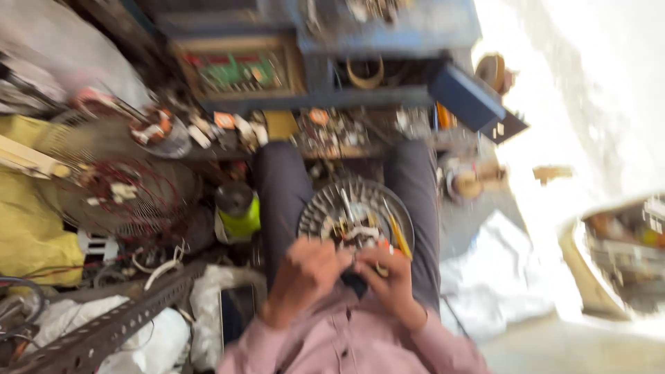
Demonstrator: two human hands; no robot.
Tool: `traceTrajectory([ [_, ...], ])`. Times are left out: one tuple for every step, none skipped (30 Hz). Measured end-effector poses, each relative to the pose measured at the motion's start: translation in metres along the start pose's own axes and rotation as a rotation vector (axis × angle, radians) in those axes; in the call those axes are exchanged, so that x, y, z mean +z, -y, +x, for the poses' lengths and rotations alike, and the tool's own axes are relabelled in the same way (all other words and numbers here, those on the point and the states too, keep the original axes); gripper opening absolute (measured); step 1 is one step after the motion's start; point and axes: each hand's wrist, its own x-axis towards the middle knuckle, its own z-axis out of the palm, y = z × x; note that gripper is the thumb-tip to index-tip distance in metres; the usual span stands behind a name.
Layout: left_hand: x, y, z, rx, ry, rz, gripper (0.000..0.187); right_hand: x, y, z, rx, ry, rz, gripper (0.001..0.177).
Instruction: Working on an electric fan motor, stripping and connecting wires using tools like pliers and scissors.
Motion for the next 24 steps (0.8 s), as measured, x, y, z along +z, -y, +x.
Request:
traceTrajectory([
  [0.005, 0.003, 0.005, -0.010, 0.032, -0.028, 0.012, 0.003, -0.004, -0.009, 0.042, -0.012, 0.000, 0.014],
  [0.010, 0.009, 0.014, -0.006, 0.036, -0.003, 0.008, 0.005, -0.008, -0.009, 0.132, -0.054, 0.121, 0.010],
  [0.013, 0.016, 0.023, -0.001, 0.041, 0.022, 0.004, 0.008, -0.012, -0.009, 0.221, -0.100, 0.241, 0.009],
  [0.020, 0.024, 0.030, -0.003, 0.056, 0.008, 0.004, 0.010, -0.009, -0.008, 0.239, -0.111, 0.240, 0.009],
  [0.027, 0.031, 0.038, 0.045, 0.053, 0.029, 0.005, 0.011, -0.005, -0.007, 0.341, -0.168, 0.396, 0.009],
  [0.032, 0.040, 0.048, 0.094, 0.045, 0.054, 0.005, 0.013, -0.003, -0.002, 0.435, -0.225, 0.555, 0.010],
  [0.036, 0.045, 0.055, 0.094, 0.057, 0.045, 0.005, 0.013, -0.001, 0.001, 0.446, -0.235, 0.556, 0.010],
  [0.039, 0.049, 0.060, 0.089, 0.074, 0.020, 0.003, 0.014, 0.002, 0.002, 0.492, -0.277, 0.701, 0.011],
  [0.042, 0.053, 0.065, 0.084, 0.092, -0.005, 0.002, 0.014, 0.005, 0.002, 0.535, -0.320, 0.846, 0.012],
  [0.045, 0.058, 0.070, 0.087, 0.099, -0.010, 0.002, 0.013, 0.005, 0.005, 0.538, -0.330, 0.847, 0.012],
  [0.049, 0.063, 0.075, 0.086, 0.104, -0.033, 0.007, 0.013, 0.005, 0.009, 0.585, -0.335, 0.894, 0.012],
  [0.051, 0.067, 0.078, 0.078, 0.109, -0.055, 0.012, 0.013, 0.006, 0.010, 0.638, -0.336, 0.941, 0.012],
  [0.052, 0.071, 0.080, 0.075, 0.117, -0.059, 0.012, 0.012, 0.006, 0.012, 0.646, -0.341, 0.944, 0.012],
  [0.053, 0.075, 0.081, 0.045, 0.134, -0.092, 0.011, 0.013, 0.005, 0.013, 0.687, -0.347, 0.968, 0.011],
  [0.053, 0.079, 0.082, 0.014, 0.150, -0.125, 0.010, 0.014, 0.005, 0.014, 0.729, -0.352, 0.992, 0.010],
  [0.055, 0.083, 0.081, 0.008, 0.156, -0.128, 0.010, 0.014, 0.006, 0.014, 0.738, -0.355, 0.993, 0.010],
  [0.056, 0.087, 0.081, -0.036, 0.177, -0.139, 0.011, 0.014, 0.008, 0.014, 0.741, -0.358, 1.006, 0.010],
  [0.057, 0.091, 0.081, -0.075, 0.194, -0.148, 0.012, 0.014, 0.009, 0.016, 0.738, -0.360, 1.017, 0.010],
  [0.061, 0.096, 0.079, -0.076, 0.196, -0.150, 0.012, 0.014, 0.011, 0.016, 0.741, -0.361, 1.016, 0.010],
  [0.064, 0.100, 0.076, -0.153, 0.208, -0.171, 0.014, 0.014, 0.012, 0.016, 0.740, -0.365, 1.029, 0.010],
  [0.068, 0.105, 0.073, -0.229, 0.221, -0.192, 0.017, 0.015, 0.014, 0.016, 0.739, -0.369, 1.041, 0.011],
  [0.073, 0.109, 0.069, -0.234, 0.221, -0.194, 0.017, 0.016, 0.015, 0.016, 0.744, -0.368, 1.039, 0.011],
  [0.078, 0.113, 0.064, -0.284, 0.218, -0.290, 0.015, 0.016, 0.016, 0.015, 0.736, -0.381, 1.030, 0.012],
  [0.082, 0.117, 0.060, -0.333, 0.213, -0.385, 0.014, 0.017, 0.017, 0.016, 0.727, -0.393, 1.021, 0.014],
])
